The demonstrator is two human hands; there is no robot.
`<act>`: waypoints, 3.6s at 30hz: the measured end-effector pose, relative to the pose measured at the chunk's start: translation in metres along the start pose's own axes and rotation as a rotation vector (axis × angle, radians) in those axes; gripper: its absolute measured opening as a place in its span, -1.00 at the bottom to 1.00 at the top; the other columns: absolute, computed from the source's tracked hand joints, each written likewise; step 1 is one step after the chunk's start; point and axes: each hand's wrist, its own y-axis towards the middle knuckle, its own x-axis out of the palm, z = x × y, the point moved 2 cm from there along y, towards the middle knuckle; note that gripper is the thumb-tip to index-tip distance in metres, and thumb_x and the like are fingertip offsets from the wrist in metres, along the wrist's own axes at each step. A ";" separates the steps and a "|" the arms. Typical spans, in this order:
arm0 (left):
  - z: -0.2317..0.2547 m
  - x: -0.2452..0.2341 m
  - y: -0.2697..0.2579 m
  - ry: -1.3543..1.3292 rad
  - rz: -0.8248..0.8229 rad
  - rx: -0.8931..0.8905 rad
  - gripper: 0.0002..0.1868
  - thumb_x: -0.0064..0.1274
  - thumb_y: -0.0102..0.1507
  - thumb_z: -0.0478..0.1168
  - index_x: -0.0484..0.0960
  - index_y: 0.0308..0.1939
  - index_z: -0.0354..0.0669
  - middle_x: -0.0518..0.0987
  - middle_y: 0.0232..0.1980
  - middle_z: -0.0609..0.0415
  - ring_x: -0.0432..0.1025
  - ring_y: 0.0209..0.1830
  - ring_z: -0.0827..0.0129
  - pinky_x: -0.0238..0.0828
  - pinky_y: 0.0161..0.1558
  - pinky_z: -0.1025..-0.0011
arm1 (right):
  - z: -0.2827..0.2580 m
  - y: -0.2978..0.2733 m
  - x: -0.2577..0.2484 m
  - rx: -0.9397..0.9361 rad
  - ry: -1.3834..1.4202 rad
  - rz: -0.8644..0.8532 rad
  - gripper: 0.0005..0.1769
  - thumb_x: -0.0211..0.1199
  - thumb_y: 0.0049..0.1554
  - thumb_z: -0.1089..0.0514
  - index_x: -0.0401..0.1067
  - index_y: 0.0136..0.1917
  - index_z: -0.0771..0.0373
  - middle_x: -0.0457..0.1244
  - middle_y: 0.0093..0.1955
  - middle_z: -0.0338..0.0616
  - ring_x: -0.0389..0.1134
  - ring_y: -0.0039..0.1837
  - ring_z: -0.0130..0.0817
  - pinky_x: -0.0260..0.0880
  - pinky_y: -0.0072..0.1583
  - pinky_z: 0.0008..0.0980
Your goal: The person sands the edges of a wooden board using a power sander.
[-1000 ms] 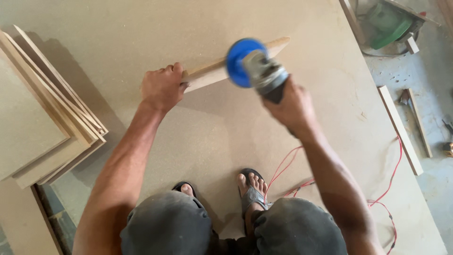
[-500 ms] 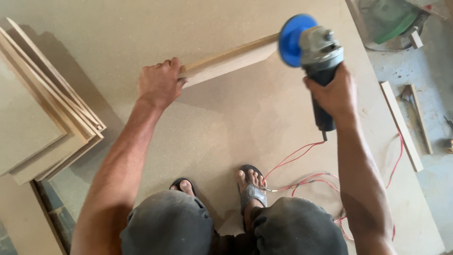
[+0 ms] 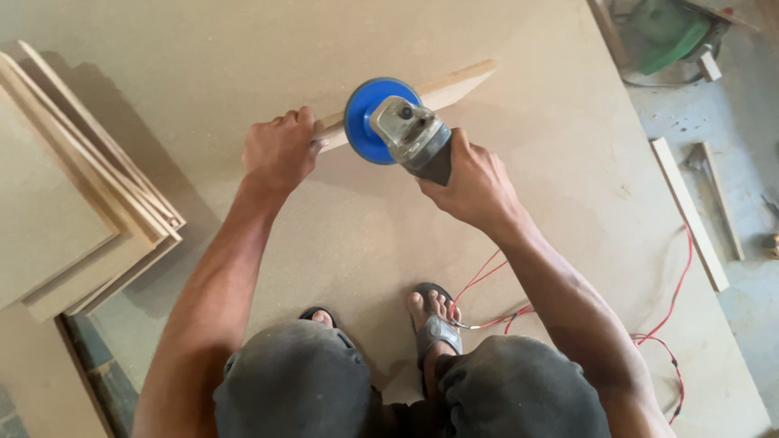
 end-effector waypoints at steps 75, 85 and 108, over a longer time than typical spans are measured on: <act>-0.063 0.009 0.081 -0.019 0.096 0.150 -0.36 0.41 0.07 0.21 0.68 -0.01 -0.20 0.70 -0.37 -0.03 0.57 -0.51 0.28 0.57 -0.39 0.33 | 0.043 0.086 0.101 -0.265 0.145 0.302 -0.16 0.55 -0.07 0.12 0.20 0.33 0.49 0.37 0.06 0.29 0.49 -0.01 0.12 0.55 0.01 -0.08; -0.061 0.004 0.084 -0.021 -0.057 0.102 -0.21 0.27 0.11 0.37 0.61 0.11 -0.21 0.66 -0.43 -0.02 0.54 -0.55 0.30 0.54 -0.46 0.35 | 0.123 0.104 0.037 0.072 0.315 0.521 -0.31 0.56 -0.01 0.08 0.35 0.28 0.37 0.40 0.07 0.13 0.48 0.08 0.05 0.46 0.11 -0.07; -0.065 0.009 0.091 -0.053 -0.101 0.049 -0.26 0.35 0.10 0.27 0.60 0.14 -0.17 0.69 -0.32 -0.06 0.56 -0.53 0.28 0.56 -0.46 0.34 | 0.038 0.098 0.107 -0.378 0.161 0.383 -0.14 0.58 -0.09 0.15 0.22 0.33 0.51 0.37 0.09 0.29 0.50 0.01 0.11 0.57 0.00 -0.09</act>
